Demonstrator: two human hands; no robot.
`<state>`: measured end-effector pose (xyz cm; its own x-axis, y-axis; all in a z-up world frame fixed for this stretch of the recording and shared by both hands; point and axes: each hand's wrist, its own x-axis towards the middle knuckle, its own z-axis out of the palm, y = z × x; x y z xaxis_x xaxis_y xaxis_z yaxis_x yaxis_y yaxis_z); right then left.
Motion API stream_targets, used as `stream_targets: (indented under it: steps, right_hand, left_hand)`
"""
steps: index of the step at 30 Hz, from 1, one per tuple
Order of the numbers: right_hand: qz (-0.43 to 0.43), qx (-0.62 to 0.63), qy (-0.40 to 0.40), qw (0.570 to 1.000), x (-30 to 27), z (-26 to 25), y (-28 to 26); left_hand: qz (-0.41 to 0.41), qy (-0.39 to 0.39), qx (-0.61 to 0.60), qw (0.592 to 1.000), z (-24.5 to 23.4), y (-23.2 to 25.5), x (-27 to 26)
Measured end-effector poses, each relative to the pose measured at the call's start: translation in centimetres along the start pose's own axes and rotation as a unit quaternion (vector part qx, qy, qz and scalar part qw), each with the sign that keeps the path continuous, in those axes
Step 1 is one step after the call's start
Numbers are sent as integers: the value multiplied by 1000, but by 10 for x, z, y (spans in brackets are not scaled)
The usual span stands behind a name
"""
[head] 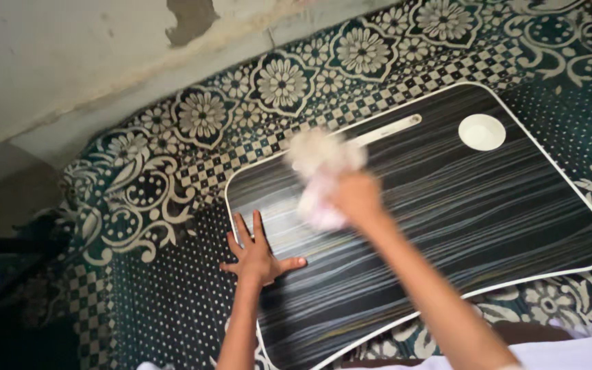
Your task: The person wipes the surface of a portable table with a cloth, then turns the table over to wipe the underside and legs before returning it to its upright position and wiping the surface again.
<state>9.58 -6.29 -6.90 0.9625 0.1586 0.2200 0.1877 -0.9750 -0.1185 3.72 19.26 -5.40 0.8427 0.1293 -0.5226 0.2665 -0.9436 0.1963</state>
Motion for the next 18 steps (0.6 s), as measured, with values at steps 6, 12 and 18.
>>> stream_targets:
  steps: [6, 12, 18]
  right_hand:
    - [-99, 161, 37, 981, -74, -41, -49]
    - [224, -92, -187, 952, -67, -75, 139]
    - [249, -161, 103, 949, -9, -7, 169]
  left_hand:
    - [11, 20, 29, 999, 9, -7, 7]
    - [17, -35, 16, 999, -31, 14, -21]
    - [12, -21, 5, 1000, -32, 18, -21]
